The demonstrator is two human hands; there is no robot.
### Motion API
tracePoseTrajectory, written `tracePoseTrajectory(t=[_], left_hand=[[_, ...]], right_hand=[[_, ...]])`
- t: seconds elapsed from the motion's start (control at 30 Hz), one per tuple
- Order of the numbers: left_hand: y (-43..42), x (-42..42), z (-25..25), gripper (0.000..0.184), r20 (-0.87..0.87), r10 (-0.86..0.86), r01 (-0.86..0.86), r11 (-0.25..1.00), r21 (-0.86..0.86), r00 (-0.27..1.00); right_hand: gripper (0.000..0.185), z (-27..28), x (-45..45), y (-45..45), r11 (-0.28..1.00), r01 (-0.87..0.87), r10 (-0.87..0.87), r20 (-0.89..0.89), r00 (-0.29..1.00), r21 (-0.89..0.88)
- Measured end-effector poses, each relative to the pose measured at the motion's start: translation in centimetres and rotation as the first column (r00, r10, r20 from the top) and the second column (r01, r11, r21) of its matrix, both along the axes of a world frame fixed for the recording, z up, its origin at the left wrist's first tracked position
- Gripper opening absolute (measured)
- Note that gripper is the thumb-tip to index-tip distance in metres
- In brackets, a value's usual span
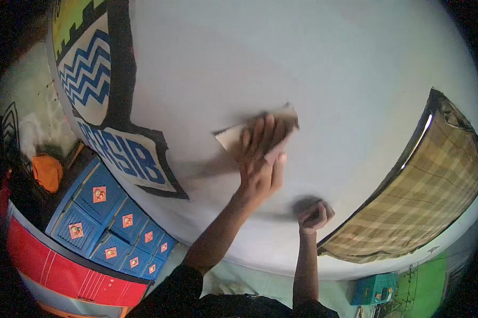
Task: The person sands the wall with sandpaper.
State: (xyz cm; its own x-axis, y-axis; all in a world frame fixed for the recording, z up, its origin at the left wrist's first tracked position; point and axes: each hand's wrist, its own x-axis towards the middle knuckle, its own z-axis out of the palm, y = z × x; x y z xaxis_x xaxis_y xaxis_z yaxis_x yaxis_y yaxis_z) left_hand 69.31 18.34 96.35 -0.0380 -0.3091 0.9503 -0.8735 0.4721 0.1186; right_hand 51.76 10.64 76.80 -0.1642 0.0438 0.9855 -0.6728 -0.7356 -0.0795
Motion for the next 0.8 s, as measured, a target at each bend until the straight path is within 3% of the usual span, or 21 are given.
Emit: tracePoseTrajectory(t=[0.1,0.17,0.23,0.33,0.37,0.4,0.43,0.5,0.6,0.63,0.67,0.7,0.73,0.8], left_hand=[[-0.3,0.1,-3.5,0.051,0.054,0.053,-0.050,0.997,-0.066,0.997],[-0.7,0.1,-12.7,0.049,0.115,0.129,-0.138,0.987,0.078,0.985],[1.0,0.3,-22.0,0.046,0.109,0.091,-0.108,0.981,0.164,0.990],[1.3,1.0,-20.8,0.045,0.118,0.110,-0.132,0.972,0.194,0.987],[0.9,1.2,-15.7,0.046,0.058,0.096,-0.109,0.954,0.279,0.994],[1.0,1.5,-10.4,0.048,-0.044,0.072,-0.059,0.967,0.247,0.996],[0.5,2.2,-6.0,0.048,-0.071,0.029,-0.028,1.000,0.013,0.997],[0.5,3.6,-0.1,0.049,-0.035,-0.009,0.004,0.989,-0.149,0.999],[1.0,4.3,-0.5,0.050,-0.095,-0.049,0.042,0.997,-0.071,0.994],[1.0,4.5,-3.5,0.051,-0.103,0.012,-0.018,0.998,-0.056,0.995],[1.0,4.4,-7.4,0.050,-0.213,-0.055,0.054,0.998,-0.012,0.975],[1.1,4.6,-12.7,0.050,-0.195,0.088,-0.071,0.993,0.091,0.977],[1.6,4.7,-18.0,0.050,-0.234,0.044,-0.025,0.996,0.086,0.971],[2.8,5.3,-26.8,0.049,-0.291,0.110,-0.036,0.968,0.248,0.950]], right_hand=[[0.027,0.4,-0.1,0.4,1.000,-0.022,0.022,0.007,1.000,0.002],[0.027,1.0,0.5,0.4,0.999,-0.042,0.042,0.024,0.999,-0.016],[0.029,0.7,0.3,0.5,0.998,-0.054,0.054,0.039,0.998,0.017],[0.025,0.5,-0.1,0.1,0.997,-0.077,0.077,-0.005,0.997,-0.013],[0.026,0.4,0.0,0.1,0.995,-0.097,0.097,0.001,0.995,-0.009],[0.026,0.5,0.0,0.3,0.999,-0.032,0.032,-0.008,0.999,0.013],[0.026,0.5,0.1,0.3,0.999,-0.042,0.043,-0.012,0.999,0.024],[0.025,0.4,0.0,0.2,1.000,0.004,-0.004,-0.009,1.000,0.013],[0.026,0.5,0.0,0.4,1.000,-0.014,0.014,-0.014,1.000,-0.005],[0.026,0.4,-0.1,0.1,1.000,-0.002,0.001,-0.006,1.000,-0.012],[0.028,0.1,-0.1,-0.2,1.000,-0.017,0.017,0.004,1.000,-0.003],[0.032,-0.1,-0.2,-0.4,0.999,-0.033,0.032,0.014,0.999,0.007],[0.033,0.0,-0.3,-0.3,1.000,-0.026,0.026,-0.013,1.000,-0.004],[0.036,0.2,-0.2,-0.2,0.998,-0.054,0.053,-0.024,0.998,-0.030]])
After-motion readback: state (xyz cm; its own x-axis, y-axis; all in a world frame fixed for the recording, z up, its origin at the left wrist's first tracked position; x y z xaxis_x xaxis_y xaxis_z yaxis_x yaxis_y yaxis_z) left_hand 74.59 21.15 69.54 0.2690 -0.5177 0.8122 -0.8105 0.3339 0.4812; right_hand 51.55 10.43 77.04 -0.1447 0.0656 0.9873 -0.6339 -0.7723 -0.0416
